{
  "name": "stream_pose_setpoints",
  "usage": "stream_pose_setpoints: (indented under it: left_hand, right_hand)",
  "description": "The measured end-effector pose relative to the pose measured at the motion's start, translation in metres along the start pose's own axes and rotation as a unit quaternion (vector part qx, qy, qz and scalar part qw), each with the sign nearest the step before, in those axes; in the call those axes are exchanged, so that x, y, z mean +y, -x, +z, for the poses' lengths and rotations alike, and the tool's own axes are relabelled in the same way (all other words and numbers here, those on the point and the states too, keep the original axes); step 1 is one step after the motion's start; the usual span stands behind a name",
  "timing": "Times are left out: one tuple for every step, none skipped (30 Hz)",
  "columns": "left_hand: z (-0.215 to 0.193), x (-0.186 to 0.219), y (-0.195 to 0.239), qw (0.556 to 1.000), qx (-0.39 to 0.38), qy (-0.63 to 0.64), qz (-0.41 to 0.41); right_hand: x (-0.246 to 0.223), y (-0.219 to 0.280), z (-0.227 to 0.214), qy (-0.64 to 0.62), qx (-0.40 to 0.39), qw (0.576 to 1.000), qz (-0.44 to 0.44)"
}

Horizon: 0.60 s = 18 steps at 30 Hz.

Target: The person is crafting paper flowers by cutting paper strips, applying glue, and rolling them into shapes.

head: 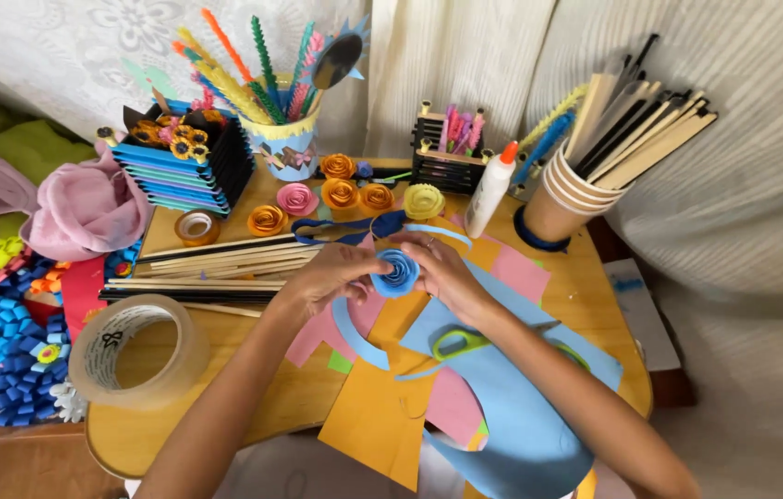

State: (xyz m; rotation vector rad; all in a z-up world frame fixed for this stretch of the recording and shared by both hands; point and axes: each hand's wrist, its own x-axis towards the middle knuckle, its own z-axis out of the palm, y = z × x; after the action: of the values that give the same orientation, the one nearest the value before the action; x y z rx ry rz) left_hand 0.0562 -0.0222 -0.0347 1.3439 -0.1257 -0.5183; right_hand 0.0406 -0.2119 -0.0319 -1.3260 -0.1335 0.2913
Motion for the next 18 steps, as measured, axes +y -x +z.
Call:
stream_pose_setpoints:
  left_hand:
    - [-0.002,-0.005,-0.004,1.000,0.004,0.010,-0.004]
    - [-0.002,-0.011,-0.008,1.000,0.005,0.022,-0.009]
    - [0.001,-0.014,-0.006,1.000,0.006,0.024,-0.013]
    - [0.001,-0.011,-0.007,1.000,0.013,0.019,-0.018]
    - [0.002,-0.008,-0.007,0.999,0.021,0.014,-0.022]
    - [0.003,-0.006,-0.007,0.999,0.024,0.013,-0.019]
    - [0.004,-0.005,-0.008,0.999,0.034,0.018,-0.023]
    - [0.004,-0.006,-0.006,0.998,0.045,0.024,-0.031]
    - [0.004,-0.001,-0.005,0.998,0.050,0.024,-0.032]
    - [0.005,0.001,-0.003,0.998,0.054,0.014,-0.030]
    - [0.006,0.003,-0.001,0.998,0.058,0.003,-0.028]
    - [0.007,0.001,-0.003,0.997,0.062,0.006,-0.034]
    - [0.007,-0.001,-0.004,0.997,0.075,-0.008,-0.033]
    - [0.005,-0.003,-0.006,0.995,0.086,-0.025,-0.031]
    - [0.004,0.001,-0.006,0.995,0.090,-0.025,-0.038]
    - [0.005,0.000,-0.006,0.993,0.095,-0.056,-0.042]
    - [0.006,-0.002,-0.006,0.990,0.100,-0.087,-0.046]
    - [0.007,-0.006,-0.004,0.990,0.103,-0.076,-0.065]
  right_hand:
    - [-0.002,0.001,0.001,-0.001,-0.009,1.000,-0.006]
    - [-0.005,0.004,0.000,0.000,-0.015,1.000,-0.011]
    - [-0.004,0.010,0.001,-0.001,-0.015,1.000,-0.006]
    - [-0.007,0.011,0.002,0.001,-0.008,1.000,-0.015]
    - [-0.011,0.011,0.004,0.003,-0.002,1.000,-0.023]
    - [-0.013,0.012,0.005,0.003,-0.006,1.000,-0.025]
    - [-0.014,0.013,0.005,-0.004,-0.004,1.000,-0.023]
    - [-0.013,0.015,0.006,-0.013,-0.001,1.000,-0.015]
    - [-0.013,0.014,0.006,-0.015,-0.005,1.000,-0.013]
    - [-0.012,0.015,0.005,-0.013,-0.003,1.000,-0.019]
    - [-0.009,0.016,0.004,-0.012,-0.002,1.000,-0.024]
    - [-0.010,0.016,0.005,-0.014,-0.003,1.000,-0.016]
    - [-0.010,0.016,0.005,-0.015,0.006,1.000,-0.019]
    - [-0.009,0.015,0.007,-0.016,0.016,0.999,-0.023]
    - [-0.006,0.011,0.006,-0.020,0.015,1.000,-0.017]
    - [0.001,0.011,0.005,-0.039,0.042,0.998,-0.021]
    - [0.008,0.010,0.004,-0.058,0.070,0.996,-0.024]
    - [0.011,0.012,0.001,-0.059,0.073,0.996,-0.002]
